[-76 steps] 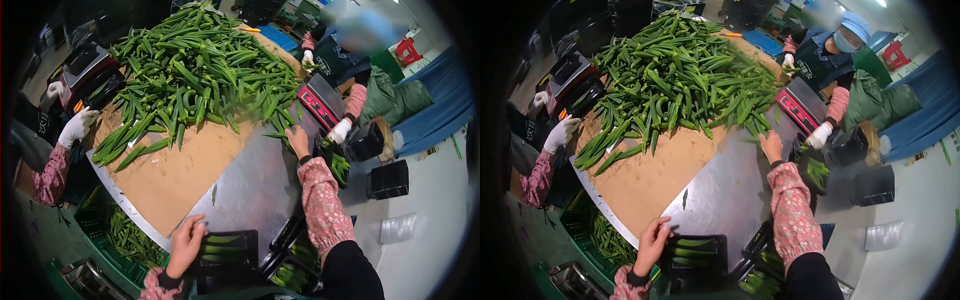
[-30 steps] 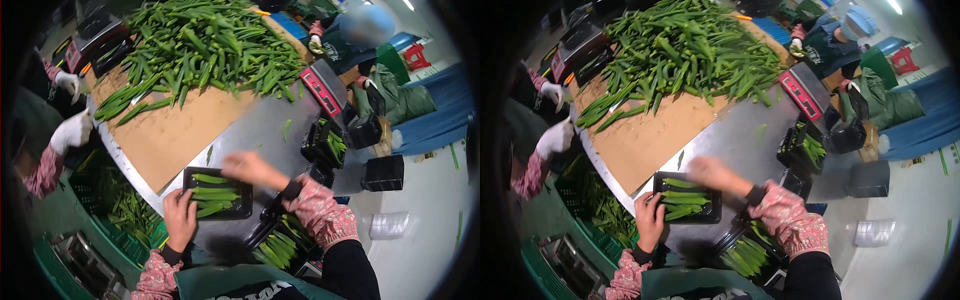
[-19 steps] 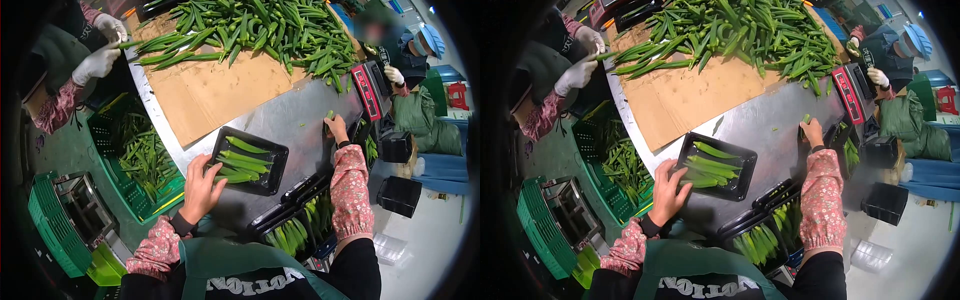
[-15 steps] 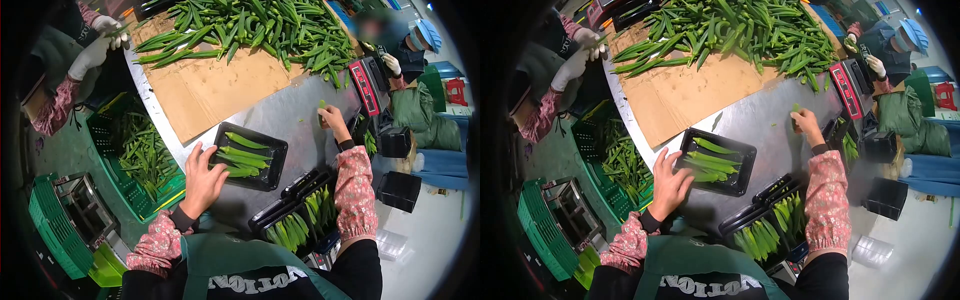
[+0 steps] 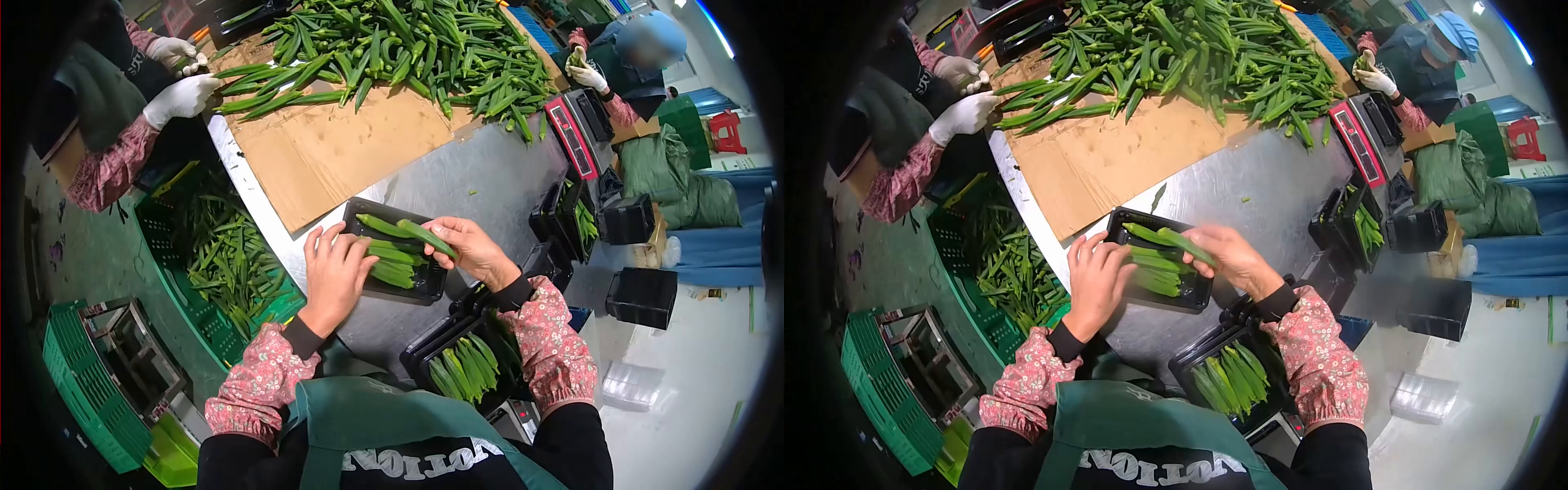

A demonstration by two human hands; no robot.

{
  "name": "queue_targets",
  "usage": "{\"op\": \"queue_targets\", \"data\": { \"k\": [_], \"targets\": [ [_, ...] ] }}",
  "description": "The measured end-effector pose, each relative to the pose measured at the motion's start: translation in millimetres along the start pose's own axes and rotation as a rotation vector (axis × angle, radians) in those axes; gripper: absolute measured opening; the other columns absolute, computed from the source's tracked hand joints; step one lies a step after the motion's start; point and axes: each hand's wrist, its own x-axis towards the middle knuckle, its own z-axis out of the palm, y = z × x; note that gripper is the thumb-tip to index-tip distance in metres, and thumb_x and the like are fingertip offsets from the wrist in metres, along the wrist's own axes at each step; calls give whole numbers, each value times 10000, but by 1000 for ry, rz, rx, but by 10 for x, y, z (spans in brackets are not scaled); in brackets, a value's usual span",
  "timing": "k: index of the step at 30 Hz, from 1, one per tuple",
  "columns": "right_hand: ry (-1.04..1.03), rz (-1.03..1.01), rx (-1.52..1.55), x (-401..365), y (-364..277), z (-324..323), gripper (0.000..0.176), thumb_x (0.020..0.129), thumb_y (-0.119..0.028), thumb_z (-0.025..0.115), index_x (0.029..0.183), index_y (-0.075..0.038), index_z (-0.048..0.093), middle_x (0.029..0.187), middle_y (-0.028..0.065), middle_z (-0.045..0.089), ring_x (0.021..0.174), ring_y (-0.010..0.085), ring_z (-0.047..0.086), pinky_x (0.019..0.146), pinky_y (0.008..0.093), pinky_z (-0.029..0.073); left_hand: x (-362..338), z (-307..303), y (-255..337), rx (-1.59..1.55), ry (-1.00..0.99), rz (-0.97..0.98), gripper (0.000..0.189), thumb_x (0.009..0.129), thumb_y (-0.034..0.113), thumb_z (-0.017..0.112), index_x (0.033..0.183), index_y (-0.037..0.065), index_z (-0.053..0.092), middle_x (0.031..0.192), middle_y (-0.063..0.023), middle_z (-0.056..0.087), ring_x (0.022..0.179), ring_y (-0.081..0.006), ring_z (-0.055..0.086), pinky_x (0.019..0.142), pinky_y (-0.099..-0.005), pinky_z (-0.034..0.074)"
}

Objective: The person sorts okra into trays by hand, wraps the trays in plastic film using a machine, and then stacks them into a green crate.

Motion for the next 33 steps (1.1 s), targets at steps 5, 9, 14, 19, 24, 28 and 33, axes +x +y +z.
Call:
{"op": "queue_targets", "data": {
  "k": [5, 9, 14, 19, 24, 28, 33],
  "targets": [
    [-104, 97, 8, -52, 49, 366, 274, 981, -225, 550, 1069, 33, 573, 833, 118, 650, 522, 102, 528, 434, 226, 413, 78, -187, 245, -413, 49, 1, 465, 781, 150, 726, 1211, 52, 579, 1160, -115, 581, 1105, -332, 547, 902, -423, 457],
    [-98, 64, 52, -80, -66, 472, 291, 996, -255, 524, 1067, 22, 577, 856, 138, 662, 552, 127, 588, 461, 237, 475, 24, -187, 204, -526, 25, -64, 375, 820, 106, 715, 1166, 20, 598, 984, -135, 644, 775, -263, 668, 647, -337, 534],
    [-112, -78, 25, -167, -138, 470, 349, 984, -162, 530, 1282, 16, 498, 1016, 155, 641, 710, 164, 633, 590, 257, 531, 3, -223, 153, -1260, -258, -635, 318, 992, 262, 546, 1152, -8, 594, 728, -66, 631, 503, -83, 584, 413, -202, 419],
    [-122, -94, -85, -156, -148, 650, 310, 954, -129, 586, 1228, 10, 548, 997, 97, 636, 745, 133, 616, 640, 252, 513, 46, -361, 182, -1368, -392, -756, 377, 1020, 338, 464, 1152, 9, 595, 695, -66, 609, 454, -92, 557, 376, -203, 403],
    [5, -112, -128, -40, -88, 579, 231, 936, -158, 620, 1092, 11, 591, 923, 74, 640, 725, 149, 641, 617, 273, 522, -12, -353, 232, -995, -250, -650, 273, 970, 252, 560, 1065, 9, 638, 744, -93, 625, 569, -156, 590, 514, -294, 456],
    [253, -345, -1007, -17, -121, 360, 237, 909, -234, 623, 914, -1, 583, 778, 120, 656, 655, 254, 646, 566, 345, 514, -79, -364, 62, -160, 139, -150, 215, 786, 106, 698, 989, 50, 652, 944, -75, 605, 944, -296, 534, 813, -395, 408],
    [235, -456, -1685, 132, 39, 258, 283, 862, -312, 652, 811, -49, 564, 767, 138, 634, 699, 361, 634, 586, 466, 490, -251, -198, -82, 4, -56, 89, 248, 787, 138, 688, 1016, 51, 646, 959, -88, 589, 1014, -313, 513, 880, -455, 394]
  ]
}}
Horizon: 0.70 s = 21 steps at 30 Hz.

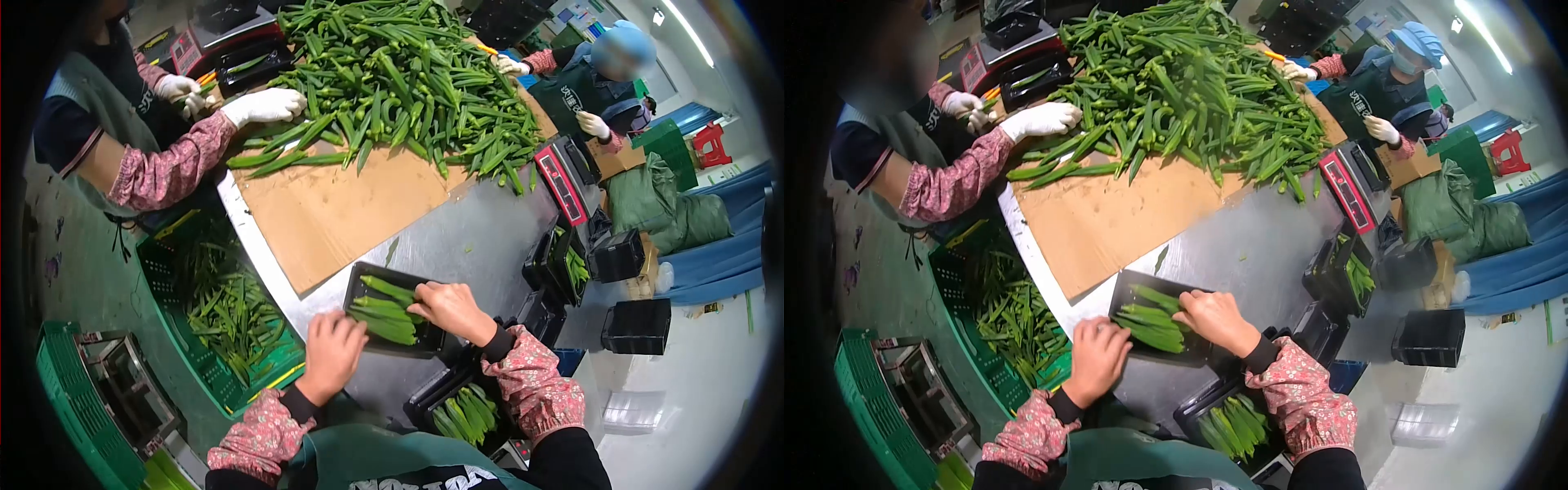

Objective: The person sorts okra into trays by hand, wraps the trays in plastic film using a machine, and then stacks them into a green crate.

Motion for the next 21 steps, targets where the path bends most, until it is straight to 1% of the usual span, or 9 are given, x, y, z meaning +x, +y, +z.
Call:
{"op": "queue_targets", "data": {
  "k": [5, 7, 9, 12, 14, 15, 18, 19, 21],
  "targets": [
    [361, 94, 144, 556, 456, -179, 313, 881, -334, 631, 839, -24, 652, 750, 169, 660, 712, 375, 639, 626, 443, 506, 1, 71, -45, 60, -10, 28, 281, 780, 178, 696, 1033, 59, 668, 908, -65, 592, 1123, -303, 509, 1010, -537, 317],
    [427, 247, 353, 1013, 866, -203, 317, 890, -340, 618, 885, -27, 664, 766, 190, 655, 709, 371, 641, 645, 439, 506, 14, 65, -83, 39, -52, 16, 255, 767, 183, 706, 1005, 93, 688, 882, -33, 607, 1133, -285, 507, 1055, -557, 259],
    [561, 320, 383, 1556, 1214, -335, 281, 902, -263, 631, 945, 14, 643, 734, 120, 653, 660, 189, 665, 565, 342, 509, 96, -6, -37, 22, -39, 5, 246, 760, 195, 713, 992, 112, 699, 871, -19, 607, 1125, -276, 514, 1053, -561, 257],
    [709, 527, 635, 2353, 1574, -475, 499, 875, -399, 652, 1100, 43, 594, 973, 178, 655, 850, 281, 666, 715, 378, 532, 284, -98, -122, -4, -40, -7, 232, 750, 181, 720, 974, 118, 709, 860, -10, 623, 1072, -255, 539, 1033, -541, 292],
    [778, 662, 301, 2753, 1488, -658, 741, 834, -550, 625, 1218, 70, 498, 1238, 259, 519, 1144, 388, 510, 967, 448, 415, 524, -125, -301, -138, 22, -7, 181, 779, 134, 705, 956, 96, 710, 840, -42, 648, 955, -259, 595, 937, -458, 414],
    [688, 741, 317, 2918, 1524, -661, 818, 827, -588, 611, 1274, 75, 438, 1327, 279, 435, 1204, 418, 450, 996, 480, 384, 670, -107, -423, -193, 9, -16, 177, 785, 126, 704, 955, 77, 703, 829, -54, 651, 906, -262, 606, 880, -436, 441],
    [748, 855, 217, 3141, 1421, -513, 607, 825, -418, 679, 1194, 33, 512, 1147, 236, 526, 1111, 401, 509, 928, 470, 428, 1232, -74, -737, -347, 33, -29, 143, 841, 117, 663, 952, 30, 680, 801, -133, 662, 710, -319, 624, 658, -400, 500],
    [889, 717, 116, 3101, 1548, -327, 486, 789, -243, 710, 1159, 19, 535, 1083, 219, 537, 1049, 392, 538, 883, 464, 451, 1714, -163, -848, -307, -96, -179, 135, 867, 139, 629, 943, 38, 675, 828, -155, 660, 732, -340, 623, 654, -415, 501],
    [891, 562, 140, 2912, 1732, -188, 457, 756, -139, 693, 1147, 31, 529, 1088, 238, 542, 1013, 424, 548, 857, 476, 460, 2373, -27, -1158, -171, 111, 48, 119, 880, 153, 605, 851, 38, 624, 763, -152, 595, 728, -353, 582, 637, -441, 466]
  ]
}}
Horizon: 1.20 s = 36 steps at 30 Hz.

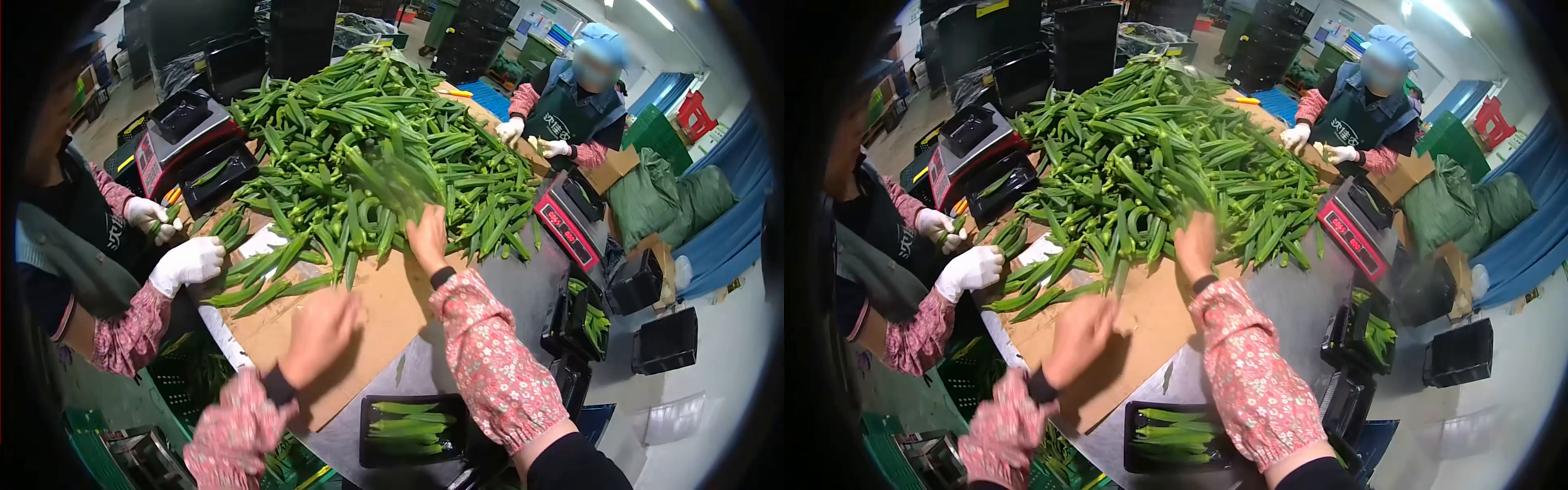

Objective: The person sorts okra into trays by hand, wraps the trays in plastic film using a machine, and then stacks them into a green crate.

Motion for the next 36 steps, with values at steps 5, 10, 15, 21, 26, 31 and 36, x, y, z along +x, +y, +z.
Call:
{"op": "queue_targets", "data": {
  "k": [5, 10, 15, 21, 26, 31, 36],
  "targets": [
    [-291, 109, 114, -283, 269, -446, 537, 740, -100, 645, 1220, 75, 479, 1074, 264, 614, 979, 399, 607, 858, 418, 484, 1485, 390, -593, 512, 93, 345, 423, 795, 18, 574, 1217, 52, 551, 1290, -127, 536, 1292, -330, 416, 1045, -449, 351],
    [-570, 448, 803, -225, 209, -980, 494, 766, -50, 606, 1237, 38, 487, 1015, 80, 607, 906, 165, 578, 816, 280, 464, 2113, 547, -1032, 902, -2, 479, 379, 892, 158, 500, 1265, 117, 551, 1245, -71, 566, 1314, -286, 422, 1116, -528, 255],
    [-9, -17, 403, 722, 70, -804, 412, 761, -112, 633, 1121, 44, 508, 1033, 243, 592, 974, 358, 592, 870, 431, 461, 2099, 458, -868, 864, 13, 655, 80, 798, 141, 574, 855, 91, 601, 905, -69, 555, 1026, -259, 545, 1067, -467, 333],
    [-90, 4, 93, 732, 227, -290, 338, 773, -129, 669, 1035, 36, 532, 969, 192, 619, 902, 352, 603, 802, 443, 476, 1177, 57, -323, 301, -206, 228, 248, 791, 155, 683, 977, 51, 557, 843, -123, 551, 740, -317, 570, 653, -424, 446],
    [-483, 450, 1062, 240, 309, -780, 295, 836, -95, 671, 1103, 15, 609, 975, 40, 634, 827, 136, 580, 743, 294, 464, 126, -290, 357, -224, -549, 81, 296, 819, 222, 708, 1032, 27, 644, 841, -151, 605, 764, -321, 614, 675, -389, 494],
    [-822, 612, 1346, -599, 84, -1657, 257, 875, -95, 647, 1091, 19, 567, 974, 118, 668, 848, 219, 683, 589, 290, 562, -899, 65, 934, -405, -707, 348, 348, 856, 220, 673, 1150, 54, 592, 853, -100, 560, 787, -279, 608, 639, -375, 502],
    [-950, 734, 1402, -1355, -42, -2299, 318, 849, -137, 682, 1120, -7, 575, 1002, 128, 668, 820, 223, 686, 611, 310, 567, -1428, 419, 1102, 52, -571, 434, 337, 791, 137, 556, 1115, 70, 621, 838, -60, 534, 786, -224, 542, 665, -335, 438]
  ]
}}
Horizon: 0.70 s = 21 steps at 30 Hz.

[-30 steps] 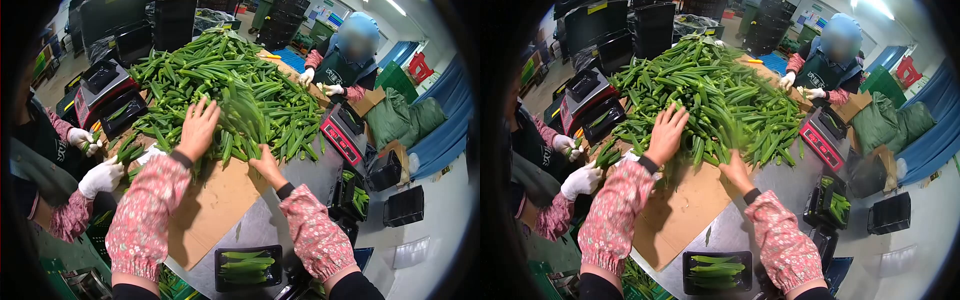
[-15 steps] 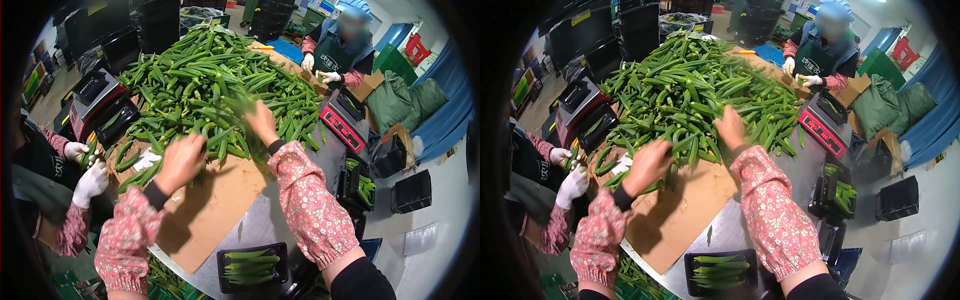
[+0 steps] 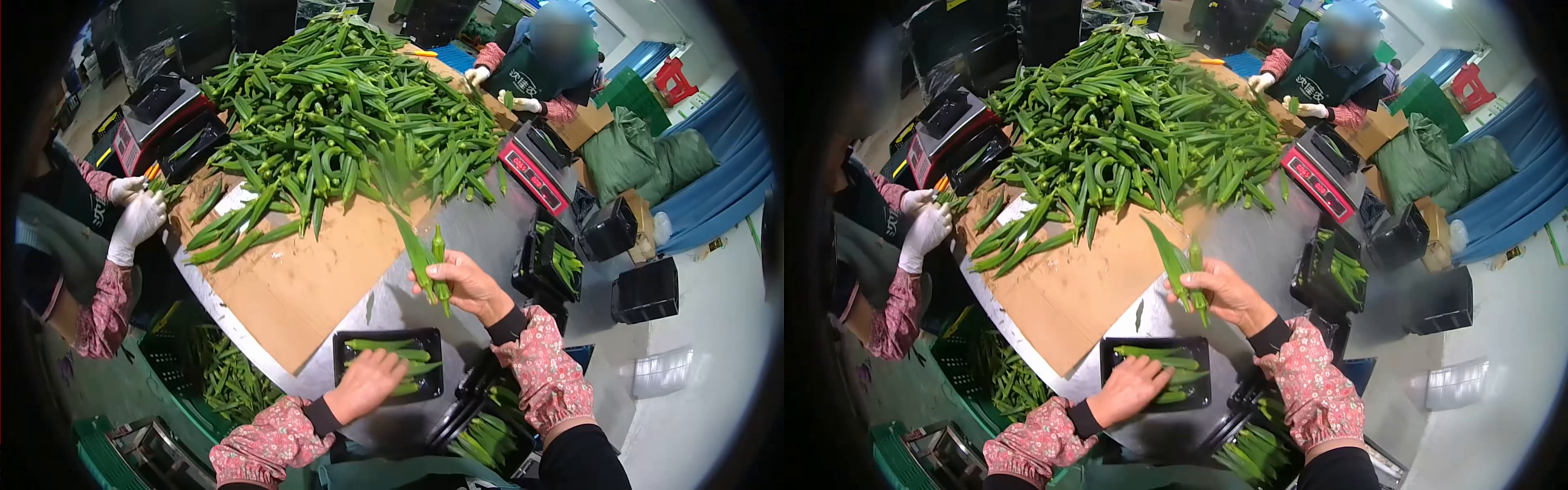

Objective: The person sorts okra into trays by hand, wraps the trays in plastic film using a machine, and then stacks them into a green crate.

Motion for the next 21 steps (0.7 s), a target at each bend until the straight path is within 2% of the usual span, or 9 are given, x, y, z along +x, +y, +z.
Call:
{"op": "queue_targets", "data": {
  "k": [4, 7, 8, 9, 11, 12, 16, 18, 21],
  "targets": [
    [-20, 83, -8, -470, 222, 66, 308, 852, -133, 683, 1118, -21, 576, 993, 125, 672, 820, 216, 686, 631, 310, 561, -187, -10, 98, 121, 41, -141, 344, 772, 125, 550, 1096, 39, 627, 875, -78, 535, 850, -245, 530, 744, -365, 417],
    [26, 86, -333, -641, 371, 100, 303, 849, -135, 696, 1100, -13, 580, 951, 101, 671, 823, 167, 660, 685, 283, 529, -275, -93, 72, 204, 113, -191, 413, 766, 132, 578, 1167, 35, 607, 918, -97, 537, 910, -269, 531, 829, -389, 428],
    [35, 54, -496, -672, 421, 117, 309, 847, -158, 693, 1093, -10, 580, 925, 91, 677, 811, 163, 640, 708, 306, 506, -305, -128, 95, 100, 145, -182, 446, 760, 127, 609, 1197, 34, 592, 1016, -127, 554, 999, -302, 535, 902, -408, 424],
    [43, -15, -679, -687, 491, 118, 290, 846, -152, 690, 1072, -10, 575, 912, 86, 673, 813, 161, 640, 710, 305, 501, -345, -104, 105, -6, 143, -180, 465, 756, 104, 630, 1214, 34, 581, 1115, -154, 556, 1102, -335, 519, 963, -425, 411],
    [62, -184, -1042, -694, 624, 119, 253, 845, -141, 684, 1028, -11, 567, 888, 77, 665, 816, 155, 640, 715, 305, 490, -437, -26, 130, -3, 159, -158, 431, 762, 65, 627, 1191, 31, 587, 1145, -166, 552, 1163, -342, 497, 999, -432, 399],
    [64, -176, -1183, -708, 645, 171, 251, 815, -124, 667, 1008, -11, 552, 878, 124, 634, 840, 230, 638, 739, 354, 484, -483, -8, 158, -42, 184, -162, 414, 764, 55, 629, 1175, 31, 592, 1145, -167, 550, 1169, -345, 494, 1005, -441, 395],
    [66, -563, -1570, -594, 1028, 160, 286, 763, -117, 668, 1009, -23, 556, 951, 168, 604, 910, 378, 577, 793, 423, 478, -552, -10, 268, -44, 382, -277, 341, 769, 39, 644, 1109, 35, 616, 1146, -160, 544, 1175, -360, 484, 1006, -478, 386],
    [67, -589, -1631, -559, 1115, 177, 278, 774, -128, 676, 1010, -30, 568, 961, 165, 605, 917, 370, 584, 789, 417, 481, -591, 0, 279, 59, 514, -420, 293, 763, 95, 688, 1047, 45, 641, 1153, -146, 541, 1186, -379, 455, 999, -522, 358],
    [161, -662, -1559, -539, 1112, 142, 266, 791, -142, 688, 1006, -27, 583, 954, 162, 611, 890, 372, 589, 766, 402, 487, -726, -8, 252, 65, 455, -503, 269, 768, 141, 704, 1023, 68, 656, 1161, -137, 533, 1196, -393, 427, 1000, -525, 338]
  ]
}}
